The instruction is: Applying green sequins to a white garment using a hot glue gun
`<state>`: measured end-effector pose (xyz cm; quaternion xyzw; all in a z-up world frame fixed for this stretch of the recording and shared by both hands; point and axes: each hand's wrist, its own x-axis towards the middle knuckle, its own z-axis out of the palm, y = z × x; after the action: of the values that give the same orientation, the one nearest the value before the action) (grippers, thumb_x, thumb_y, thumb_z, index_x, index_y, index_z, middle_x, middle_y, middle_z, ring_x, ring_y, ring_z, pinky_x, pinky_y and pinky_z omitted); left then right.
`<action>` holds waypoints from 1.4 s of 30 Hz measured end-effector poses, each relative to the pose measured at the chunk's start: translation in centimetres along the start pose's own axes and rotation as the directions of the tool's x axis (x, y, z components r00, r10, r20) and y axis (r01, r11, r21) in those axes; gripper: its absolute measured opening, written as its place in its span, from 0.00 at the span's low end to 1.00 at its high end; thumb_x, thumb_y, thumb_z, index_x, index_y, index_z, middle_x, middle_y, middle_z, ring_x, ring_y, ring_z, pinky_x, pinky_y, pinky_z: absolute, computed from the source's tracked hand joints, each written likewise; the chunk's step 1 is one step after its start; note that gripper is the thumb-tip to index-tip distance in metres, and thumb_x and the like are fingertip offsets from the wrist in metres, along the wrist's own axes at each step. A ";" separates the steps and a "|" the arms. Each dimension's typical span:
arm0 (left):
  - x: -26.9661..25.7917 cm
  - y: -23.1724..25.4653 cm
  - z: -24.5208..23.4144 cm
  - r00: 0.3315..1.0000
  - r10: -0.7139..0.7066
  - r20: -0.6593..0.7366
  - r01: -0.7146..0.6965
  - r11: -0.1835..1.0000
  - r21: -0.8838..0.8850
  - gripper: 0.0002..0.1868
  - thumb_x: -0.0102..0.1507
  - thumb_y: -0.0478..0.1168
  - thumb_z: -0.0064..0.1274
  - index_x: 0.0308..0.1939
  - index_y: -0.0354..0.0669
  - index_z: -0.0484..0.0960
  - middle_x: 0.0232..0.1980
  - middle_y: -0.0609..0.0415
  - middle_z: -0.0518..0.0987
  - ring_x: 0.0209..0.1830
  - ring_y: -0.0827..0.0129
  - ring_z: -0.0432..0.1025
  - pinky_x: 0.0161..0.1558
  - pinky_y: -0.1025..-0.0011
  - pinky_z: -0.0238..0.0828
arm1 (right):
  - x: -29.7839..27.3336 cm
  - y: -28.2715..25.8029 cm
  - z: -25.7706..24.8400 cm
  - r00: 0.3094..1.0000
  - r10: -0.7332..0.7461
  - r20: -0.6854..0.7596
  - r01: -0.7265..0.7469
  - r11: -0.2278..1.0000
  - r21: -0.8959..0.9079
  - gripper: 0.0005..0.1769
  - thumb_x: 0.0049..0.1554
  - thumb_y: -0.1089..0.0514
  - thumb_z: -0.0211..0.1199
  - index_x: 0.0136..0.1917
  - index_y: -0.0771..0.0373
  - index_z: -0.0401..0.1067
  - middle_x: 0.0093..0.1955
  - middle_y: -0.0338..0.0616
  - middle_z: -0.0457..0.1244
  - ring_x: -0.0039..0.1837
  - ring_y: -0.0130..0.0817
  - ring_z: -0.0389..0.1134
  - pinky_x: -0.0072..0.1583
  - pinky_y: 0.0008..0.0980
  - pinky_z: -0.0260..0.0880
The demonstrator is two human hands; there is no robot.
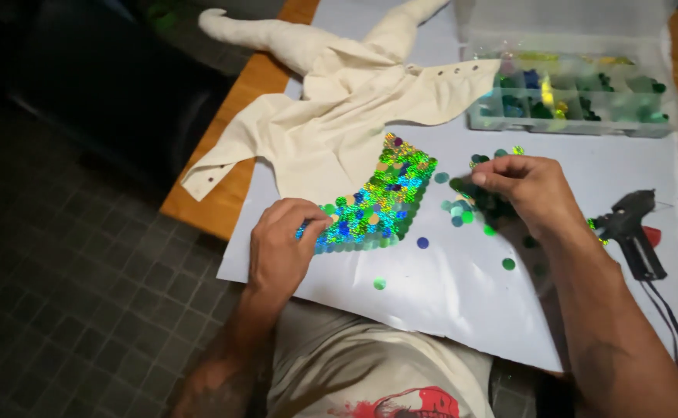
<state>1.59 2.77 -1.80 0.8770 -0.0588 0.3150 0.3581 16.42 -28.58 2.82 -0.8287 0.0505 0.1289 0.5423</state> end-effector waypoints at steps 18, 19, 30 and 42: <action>1.0 4.1 2.0 0.968 -0.043 0.248 0.125 0.937 -0.326 0.07 0.69 0.37 0.55 0.44 0.39 0.86 0.38 0.47 0.83 0.37 0.59 0.79 0.44 0.66 0.78 | -3.1 -1.0 1.5 0.940 -0.197 0.277 0.153 0.973 0.172 0.10 0.52 0.74 0.68 0.49 0.77 0.78 0.38 0.61 0.71 0.36 0.41 0.70 0.39 0.33 0.73; 1.2 4.4 2.2 0.968 -0.045 0.246 0.127 0.936 -0.328 0.07 0.69 0.37 0.55 0.44 0.39 0.86 0.38 0.47 0.83 0.37 0.59 0.79 0.44 0.66 0.78 | -3.1 -0.7 2.2 0.940 -0.196 0.279 0.153 0.974 0.168 0.10 0.52 0.74 0.68 0.49 0.77 0.78 0.38 0.61 0.71 0.36 0.41 0.70 0.39 0.33 0.73; 0.9 4.7 4.2 0.957 -0.224 0.186 0.291 0.768 -0.571 0.04 0.63 0.34 0.64 0.42 0.39 0.88 0.36 0.52 0.84 0.25 0.81 0.68 0.24 0.82 0.66 | -6.1 -1.0 7.5 0.886 -0.397 0.238 0.310 0.891 0.331 0.15 0.49 0.73 0.74 0.51 0.69 0.80 0.36 0.51 0.73 0.36 0.28 0.72 0.37 0.21 0.70; -0.8 2.2 5.1 0.934 -0.287 0.214 0.344 0.556 -0.757 0.05 0.66 0.28 0.55 0.40 0.25 0.84 0.30 0.46 0.80 0.25 0.75 0.75 0.26 0.79 0.71 | -6.6 -0.4 9.2 0.890 -0.392 0.235 0.288 0.880 0.378 0.14 0.49 0.73 0.75 0.49 0.70 0.79 0.37 0.49 0.73 0.40 0.27 0.73 0.45 0.25 0.76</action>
<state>2.86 -2.38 -3.77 0.6376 -0.0440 0.1592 0.7525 8.74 -20.40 1.47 -0.6910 -0.1606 0.1460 0.6895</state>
